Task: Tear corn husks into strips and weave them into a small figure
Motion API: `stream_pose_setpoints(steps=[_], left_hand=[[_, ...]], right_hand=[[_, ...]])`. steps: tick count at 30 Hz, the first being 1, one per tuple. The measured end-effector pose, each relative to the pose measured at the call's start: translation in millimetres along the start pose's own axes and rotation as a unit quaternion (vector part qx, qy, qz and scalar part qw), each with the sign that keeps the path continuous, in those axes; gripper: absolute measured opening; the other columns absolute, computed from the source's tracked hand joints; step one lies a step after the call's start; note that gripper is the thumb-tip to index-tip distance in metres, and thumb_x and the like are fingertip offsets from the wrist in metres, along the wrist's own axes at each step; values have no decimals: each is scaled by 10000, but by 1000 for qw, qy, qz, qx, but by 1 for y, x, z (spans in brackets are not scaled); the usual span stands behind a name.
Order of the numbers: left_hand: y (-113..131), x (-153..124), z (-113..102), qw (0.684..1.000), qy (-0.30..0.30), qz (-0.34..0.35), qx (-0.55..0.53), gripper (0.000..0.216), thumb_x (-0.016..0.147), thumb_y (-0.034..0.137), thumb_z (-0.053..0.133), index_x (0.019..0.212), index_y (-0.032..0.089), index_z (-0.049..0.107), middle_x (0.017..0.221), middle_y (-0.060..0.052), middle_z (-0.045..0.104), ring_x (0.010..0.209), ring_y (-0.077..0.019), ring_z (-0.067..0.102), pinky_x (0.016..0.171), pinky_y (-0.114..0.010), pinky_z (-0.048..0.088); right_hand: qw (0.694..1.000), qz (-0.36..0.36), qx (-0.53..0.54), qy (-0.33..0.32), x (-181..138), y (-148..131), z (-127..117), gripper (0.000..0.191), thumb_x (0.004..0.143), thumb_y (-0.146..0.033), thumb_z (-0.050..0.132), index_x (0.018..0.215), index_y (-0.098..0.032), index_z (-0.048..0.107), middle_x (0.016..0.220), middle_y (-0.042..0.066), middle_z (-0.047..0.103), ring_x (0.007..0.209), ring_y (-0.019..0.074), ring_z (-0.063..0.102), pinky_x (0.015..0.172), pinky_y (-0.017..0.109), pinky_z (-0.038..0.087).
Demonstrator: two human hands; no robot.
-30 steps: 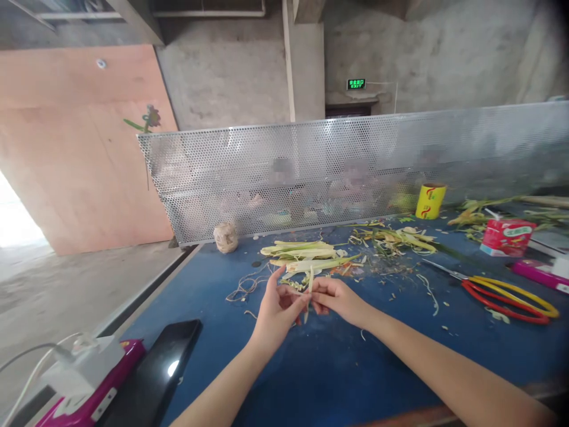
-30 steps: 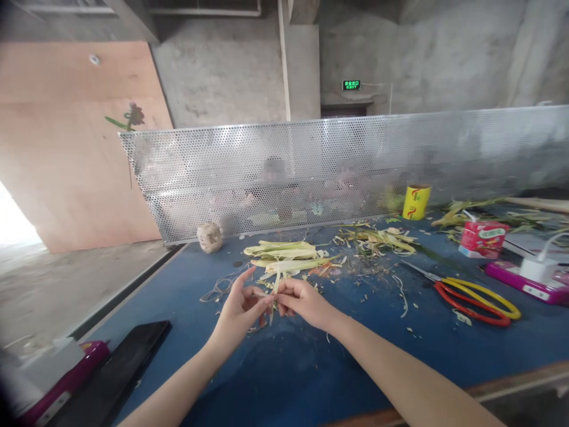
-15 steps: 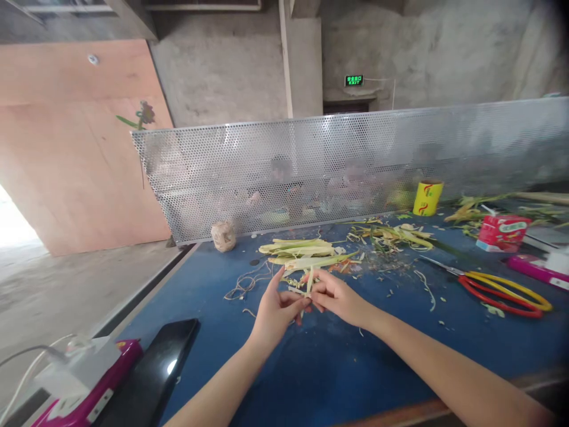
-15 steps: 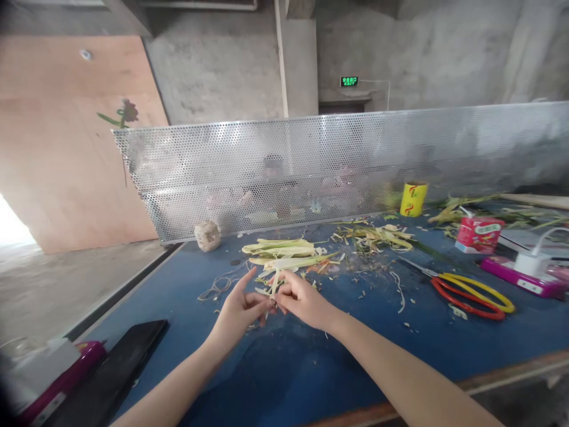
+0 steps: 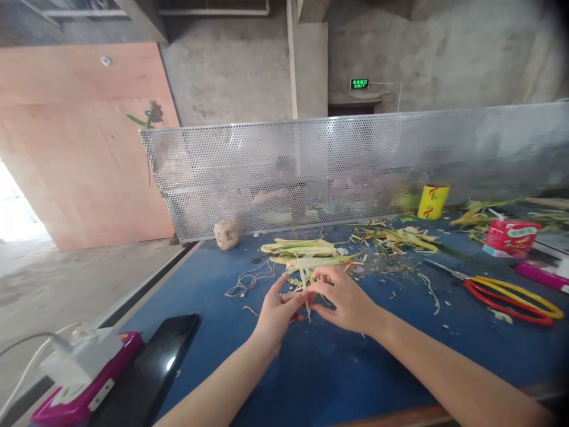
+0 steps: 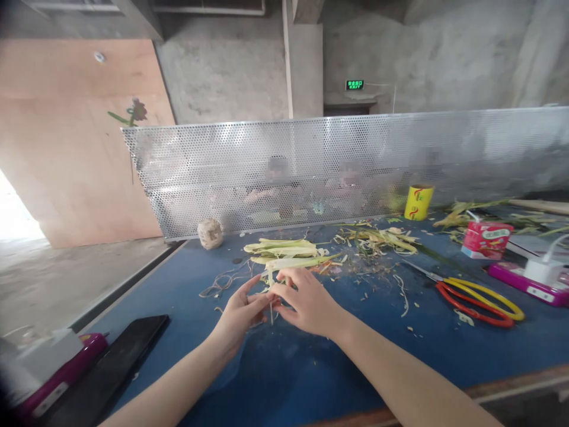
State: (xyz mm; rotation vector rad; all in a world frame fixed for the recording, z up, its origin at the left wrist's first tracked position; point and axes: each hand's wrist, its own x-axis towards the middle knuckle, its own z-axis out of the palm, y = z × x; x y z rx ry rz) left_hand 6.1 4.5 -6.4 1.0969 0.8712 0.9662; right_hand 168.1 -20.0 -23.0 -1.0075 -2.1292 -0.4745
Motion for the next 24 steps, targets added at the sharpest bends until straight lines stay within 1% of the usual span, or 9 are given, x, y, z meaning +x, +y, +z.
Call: stream_pose_setpoints(steps=[3,5,8,11,13,17,19,22,24], left_hand=[[-3,4,1,1000,3,-19,-12,809,662,150,691,1321,61,232,623,-48,670,531,-128,600,451,-200,452],[-4,6,2,999,11,-35,-19,803,663,142,688,1322,69,233,605,-34,659,510,-126,591,455,-214,464],[-4,5,3,999,16,-47,-22,808,650,150,698,1316,63,248,589,-21,645,480,-119,574,439,-220,468],[-4,1,3,999,14,-37,-20,820,644,183,704,1315,51,251,596,-26,644,519,-134,590,436,-221,471],[-4,-1,2,1000,11,-17,-16,839,643,202,705,1322,53,234,668,-56,667,593,-155,617,450,-219,474],[-3,1,0,997,14,52,48,862,663,196,683,1347,83,170,768,-98,688,700,-179,633,435,-191,443],[-4,3,-1,992,11,87,86,868,667,219,676,1352,104,156,740,-80,688,665,-172,625,424,-185,422],[-7,6,-3,985,4,118,129,847,674,254,661,1352,155,162,704,-39,684,555,-126,582,421,-176,391],[-9,7,-4,979,3,144,141,819,681,260,650,1346,184,177,709,-26,683,541,-106,563,442,-171,384]], right_hand=[[999,-41,-32,3,1,-1,1,165,795,-233,536,959,-210,536,956,66,533,849,187,471,778,348,389],[998,-53,-43,4,2,-1,4,143,793,-225,542,935,-207,545,934,60,548,852,191,460,785,350,377],[998,-53,-41,18,2,-2,7,75,811,-218,525,879,-210,556,889,45,560,816,179,459,760,334,375],[998,-40,6,41,3,-4,7,60,825,-181,503,844,-206,554,846,32,558,795,161,472,754,322,380],[997,-8,52,59,4,-6,7,70,824,-157,500,823,-202,553,849,34,553,824,158,490,775,319,386],[980,97,151,83,5,-8,7,65,813,-149,509,796,-200,545,909,49,551,906,167,516,811,308,402],[967,138,200,75,5,-8,7,75,810,-148,501,781,-205,539,863,37,563,855,160,537,783,293,420],[947,196,249,57,4,-7,9,61,796,-168,510,761,-206,542,784,21,572,746,153,544,706,280,435],[915,257,307,54,4,-6,12,26,781,-208,534,756,-201,539,757,16,572,696,146,541,656,271,438]])
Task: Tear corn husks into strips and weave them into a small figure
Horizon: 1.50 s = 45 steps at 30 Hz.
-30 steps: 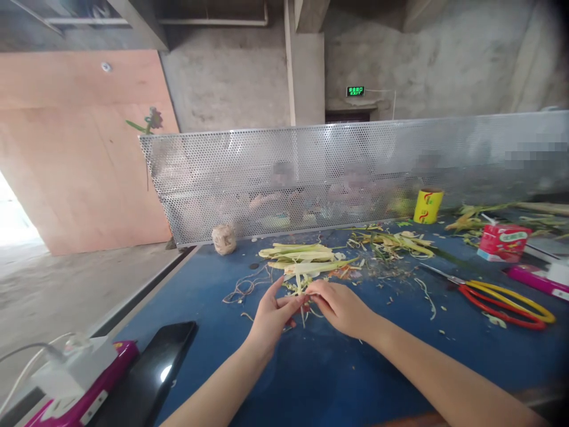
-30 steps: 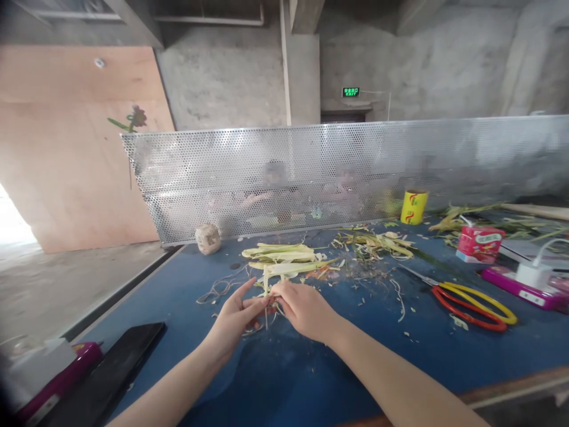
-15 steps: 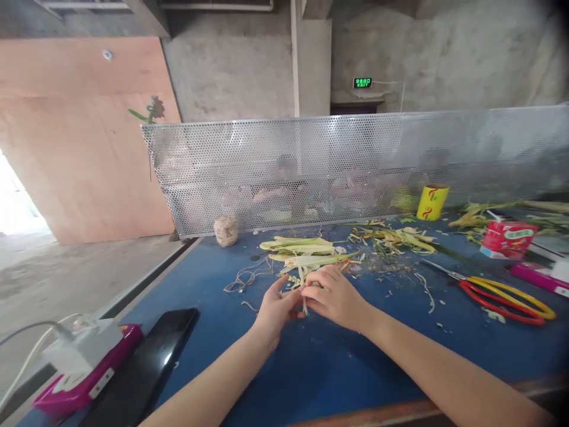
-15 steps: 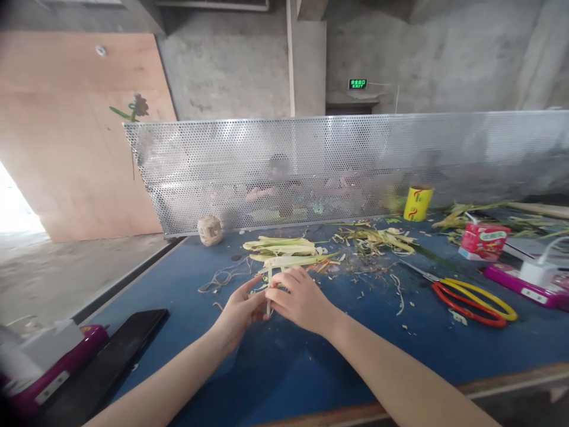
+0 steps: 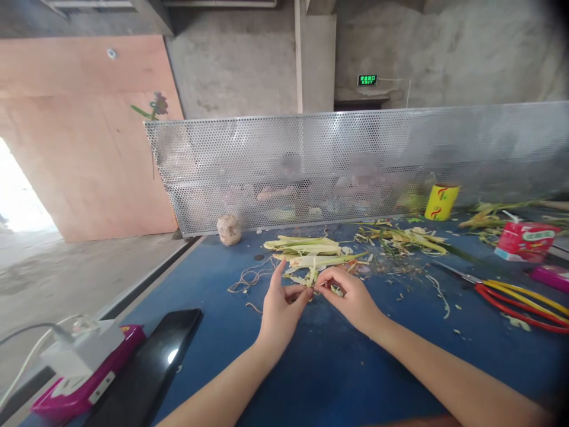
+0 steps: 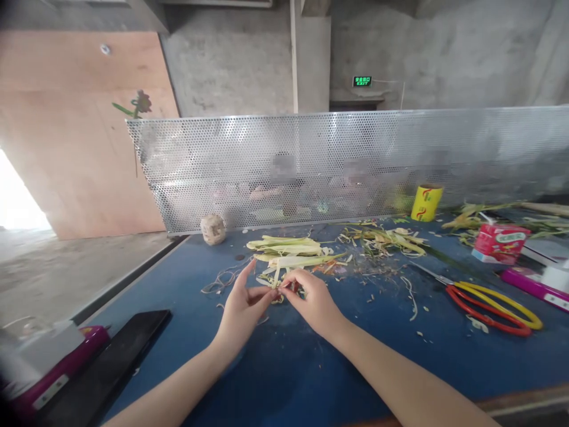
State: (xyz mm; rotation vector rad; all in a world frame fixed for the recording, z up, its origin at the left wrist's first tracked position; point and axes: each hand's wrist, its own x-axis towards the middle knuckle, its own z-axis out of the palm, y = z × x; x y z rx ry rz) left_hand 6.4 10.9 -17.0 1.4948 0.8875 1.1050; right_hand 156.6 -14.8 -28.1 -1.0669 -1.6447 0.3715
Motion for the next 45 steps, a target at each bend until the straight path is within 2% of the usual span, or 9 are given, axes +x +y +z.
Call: stream_pose_setpoints(steps=[5,9,15,19,25,32,36,40,45], left_hand=[[1,-2,-2,999,9,39,5,806,663,254,661,1329,188,212,700,-26,681,583,-109,567,504,-178,402],[8,-3,-1,1000,17,-6,-10,810,615,266,697,1290,155,262,663,-23,665,465,-88,503,413,-170,366],[12,-2,-1,991,25,-94,-90,749,598,266,714,1223,101,335,520,43,572,348,-53,403,360,-177,330],[12,-3,-4,981,20,-141,-128,717,623,242,704,1224,100,340,515,39,565,342,-42,390,363,-174,310],[13,-6,-4,975,9,-165,-149,696,644,187,683,1231,79,325,530,12,581,427,-76,475,383,-171,339],[5,-4,0,996,-24,-70,-58,669,635,266,675,1199,110,351,550,31,572,469,-100,500,397,-180,357],[3,-4,-2,999,-35,-11,11,598,652,260,646,1181,148,389,611,25,585,485,-82,491,437,-176,366],[2,-6,0,998,-58,-36,-1,597,638,200,619,1182,147,378,574,51,543,444,-84,463,397,-183,379],[4,-5,3,994,-69,-72,-45,579,622,164,593,1152,95,371,548,56,531,457,-97,465,376,-203,415]], right_hand=[[957,176,230,-32,2,5,5,216,721,-357,609,710,-179,488,586,-32,527,514,104,500,501,233,425],[947,195,247,-61,2,7,7,233,740,-370,588,729,-175,461,539,-49,495,455,87,477,456,219,417],[998,-34,-59,4,-3,6,-3,139,804,-253,520,922,-211,461,794,21,519,632,128,533,567,260,471],[944,-214,-246,-47,-3,0,-15,111,844,-169,465,923,-212,530,893,61,554,817,166,552,725,304,458],[898,-292,-323,-58,-6,-3,-15,134,849,-166,464,941,-188,559,866,65,605,795,173,551,731,326,452],[970,-138,-195,-47,-5,-5,-10,126,833,-235,517,713,-202,538,655,1,568,632,130,534,579,237,440],[976,-112,-181,-43,-5,-5,-9,119,832,-218,510,715,-200,515,701,8,561,656,127,537,592,226,450],[956,-179,-225,-59,-6,-7,-10,128,858,-231,466,763,-202,547,802,46,579,760,157,550,691,277,453],[983,-77,-151,-73,-8,-6,-8,32,830,-245,511,821,-215,518,692,-6,591,601,115,560,566,212,461]])
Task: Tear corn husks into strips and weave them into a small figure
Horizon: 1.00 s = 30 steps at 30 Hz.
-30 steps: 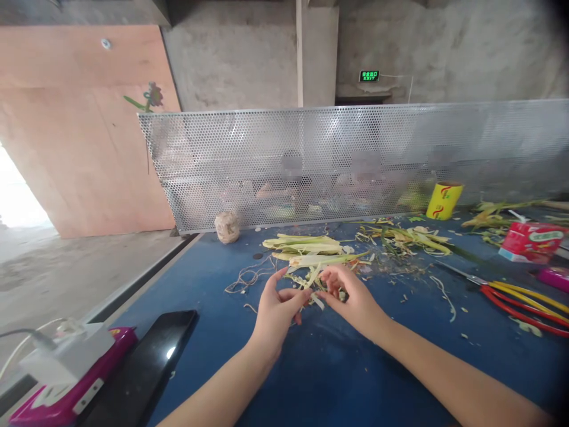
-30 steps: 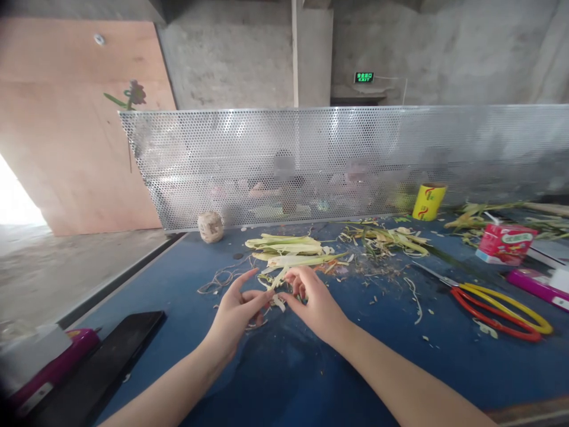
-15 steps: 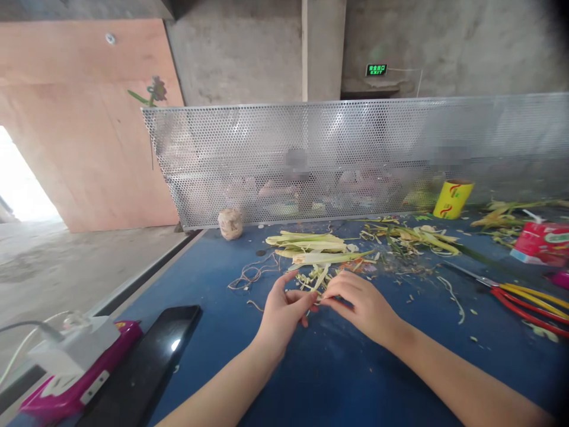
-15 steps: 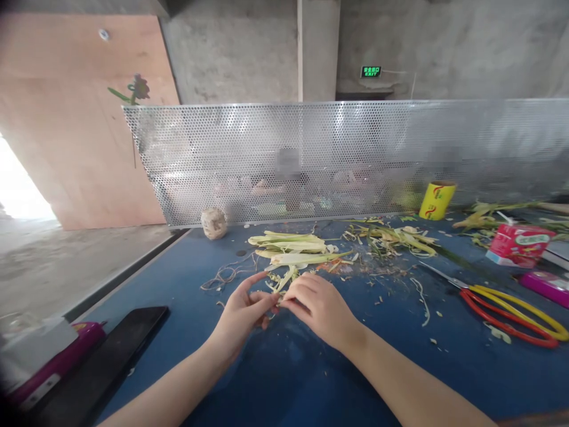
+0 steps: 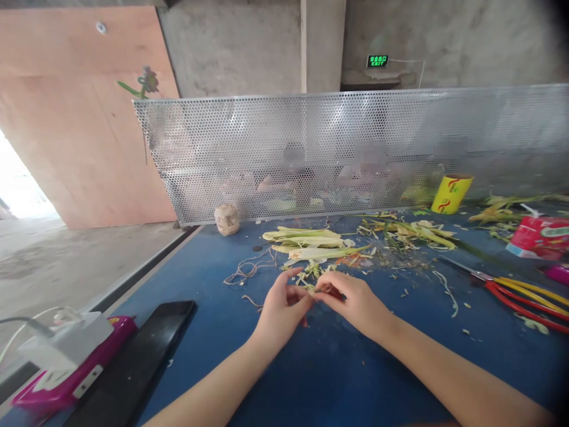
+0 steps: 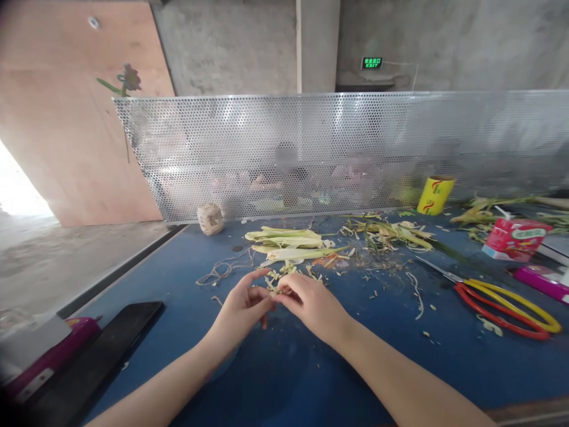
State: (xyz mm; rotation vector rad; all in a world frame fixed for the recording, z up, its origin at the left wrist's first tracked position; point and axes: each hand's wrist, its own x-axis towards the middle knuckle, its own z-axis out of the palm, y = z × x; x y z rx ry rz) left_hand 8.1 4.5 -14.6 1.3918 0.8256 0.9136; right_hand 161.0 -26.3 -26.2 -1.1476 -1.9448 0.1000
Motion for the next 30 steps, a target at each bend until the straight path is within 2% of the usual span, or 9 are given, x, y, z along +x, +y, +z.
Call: stream_pose_setpoints(steps=[2,5,11,14,19,22,26,30], left_hand=[[1,0,0,1000,4,-8,-16,565,627,159,597,1144,89,380,549,49,540,481,-105,486,382,-204,419],[3,-1,0,997,17,-35,-59,578,607,150,639,1134,89,408,547,42,549,517,-119,527,389,-200,413],[7,-2,-3,983,30,-123,-132,550,629,170,690,1115,82,447,627,-27,618,514,-115,568,393,-191,409],[9,-1,-4,977,26,-147,-155,510,653,136,675,1107,87,446,650,-44,635,532,-117,593,394,-179,411],[8,1,-6,966,28,-183,-179,397,702,99,621,1063,87,457,674,-59,646,546,-108,610,396,-159,405],[9,0,-6,967,17,-188,-172,404,694,96,627,1062,86,458,648,-52,643,540,-104,604,394,-155,396],[9,-2,-3,979,12,-133,-153,484,669,119,659,1100,89,441,601,-30,624,546,-111,582,412,-172,399],[8,-3,-1,984,10,-95,-147,543,621,177,707,1093,104,449,628,-11,612,565,-107,555,427,-180,389]], right_hand=[[999,35,40,3,0,0,1,48,815,-232,527,857,-218,510,688,-11,603,592,113,568,554,205,467],[997,38,61,-14,1,0,2,81,805,-220,537,885,-219,528,677,-15,599,586,111,566,547,203,469],[998,-18,51,-30,3,-4,-4,37,807,-191,544,805,-210,576,749,6,610,659,112,573,591,204,477],[998,-42,35,-25,3,-4,-7,69,819,-180,529,826,-212,590,756,15,611,702,123,580,633,219,484],[993,-108,7,-54,1,4,-9,160,859,-154,453,936,-210,581,854,42,612,808,134,578,716,241,478],[991,-122,0,-49,0,5,-9,152,865,-167,447,907,-198,590,847,50,601,815,138,564,728,250,464],[997,-55,43,-10,1,1,-7,110,827,-220,515,748,-193,587,706,18,579,634,118,540,566,219,442],[991,55,115,40,2,0,-1,210,770,-287,575,598,-190,503,606,-1,546,549,117,508,502,220,418]])
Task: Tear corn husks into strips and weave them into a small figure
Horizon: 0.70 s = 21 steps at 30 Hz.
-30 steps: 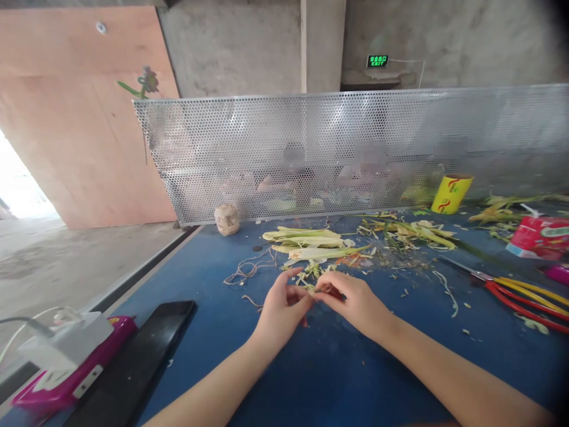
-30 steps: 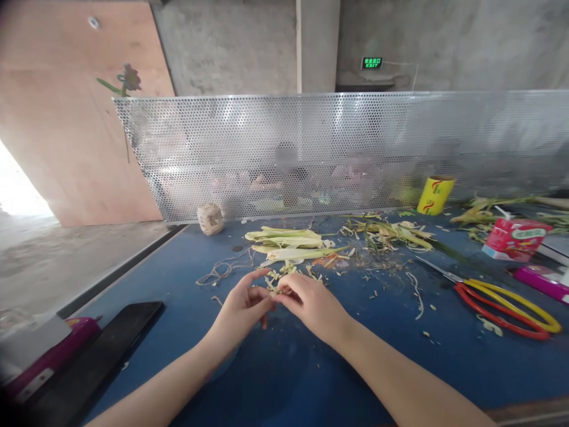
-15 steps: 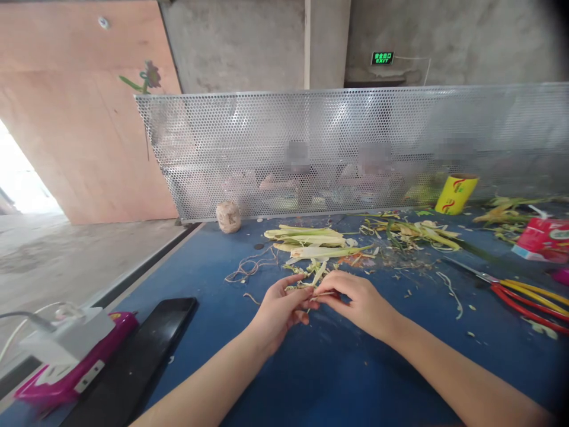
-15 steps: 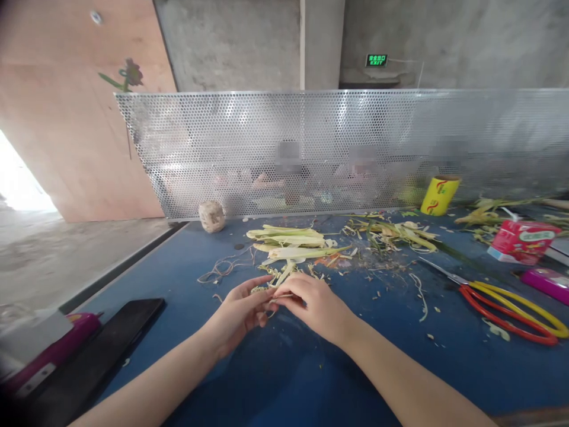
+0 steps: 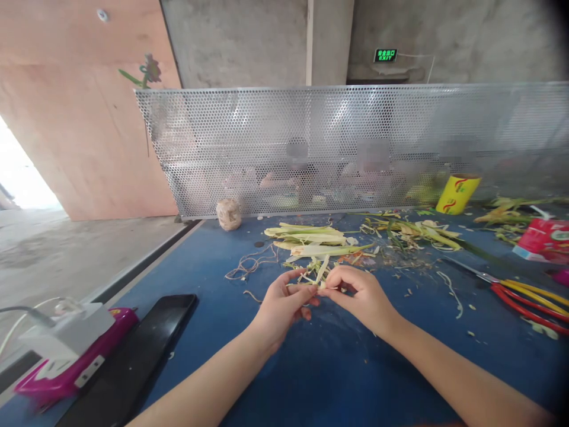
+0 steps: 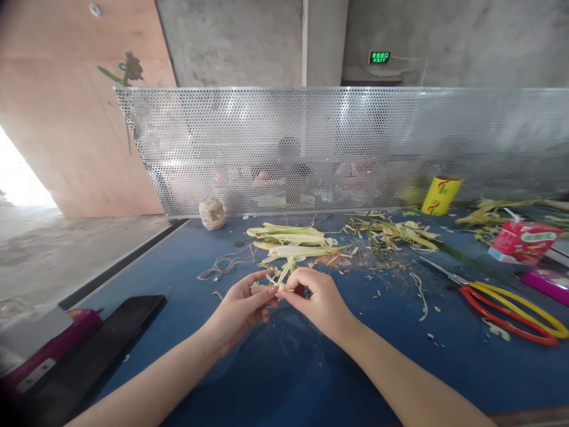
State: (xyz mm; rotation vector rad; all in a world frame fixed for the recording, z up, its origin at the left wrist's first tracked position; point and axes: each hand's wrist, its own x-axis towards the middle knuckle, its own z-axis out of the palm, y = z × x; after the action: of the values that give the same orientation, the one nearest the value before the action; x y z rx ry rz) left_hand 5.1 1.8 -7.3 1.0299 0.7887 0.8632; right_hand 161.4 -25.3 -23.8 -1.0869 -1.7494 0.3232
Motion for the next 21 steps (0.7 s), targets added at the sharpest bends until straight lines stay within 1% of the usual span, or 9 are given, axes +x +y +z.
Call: stream_pose_setpoints(steps=[3,4,6,9,11,13,16,19,21], left_hand=[[-3,1,1,1000,-7,16,21,623,587,222,729,1119,115,425,636,0,611,572,-106,538,434,-184,384],[-4,2,1,999,-11,26,35,635,587,232,726,1128,116,414,632,4,609,572,-106,532,433,-185,382],[-5,3,1,996,-18,52,72,626,604,246,708,1134,118,401,612,15,598,549,-104,515,425,-189,377],[-7,4,0,989,-23,81,119,583,635,256,673,1129,123,393,592,33,578,492,-86,471,420,-194,377],[-8,5,0,986,-32,90,133,572,645,267,660,1129,129,388,589,39,569,478,-79,453,421,-195,381],[-8,4,-1,984,-41,100,142,574,646,277,656,1129,133,381,592,40,565,483,-81,454,420,-195,384],[-7,3,0,979,-46,111,163,581,654,281,647,1142,139,366,605,36,568,490,-84,461,427,-198,392],[-5,1,1,977,-48,113,177,586,667,272,636,1163,139,353,624,28,577,486,-75,453,440,-196,385],[-4,0,2,975,-48,117,186,580,674,259,631,1169,143,354,637,24,581,490,-69,450,454,-194,377]], right_hand=[[994,91,60,14,1,3,3,245,748,-338,588,587,-189,478,592,1,555,548,128,525,509,231,430],[991,110,80,11,1,4,4,253,749,-349,584,585,-189,476,590,2,559,551,131,532,512,233,431],[986,125,109,-5,2,4,4,250,760,-351,569,590,-189,483,597,2,572,562,132,542,522,232,430],[984,133,116,-15,2,2,4,196,771,-329,554,637,-192,513,616,-1,576,571,132,546,529,233,432],[985,133,105,-7,2,1,4,157,773,-314,553,673,-196,523,629,-2,561,583,134,545,541,239,442],[987,118,106,8,1,0,5,141,773,-299,555,683,-198,516,687,9,552,620,138,548,551,241,452],[984,92,150,26,-1,0,7,161,770,-273,565,658,-196,479,802,29,547,670,134,552,576,246,471],[977,78,193,54,-1,-2,9,199,751,-252,593,628,-195,447,762,16,540,660,123,547,595,251,474],[967,92,224,80,1,-3,10,231,721,-261,627,629,-199,425,696,-5,534,620,115,542,560,242,468]])
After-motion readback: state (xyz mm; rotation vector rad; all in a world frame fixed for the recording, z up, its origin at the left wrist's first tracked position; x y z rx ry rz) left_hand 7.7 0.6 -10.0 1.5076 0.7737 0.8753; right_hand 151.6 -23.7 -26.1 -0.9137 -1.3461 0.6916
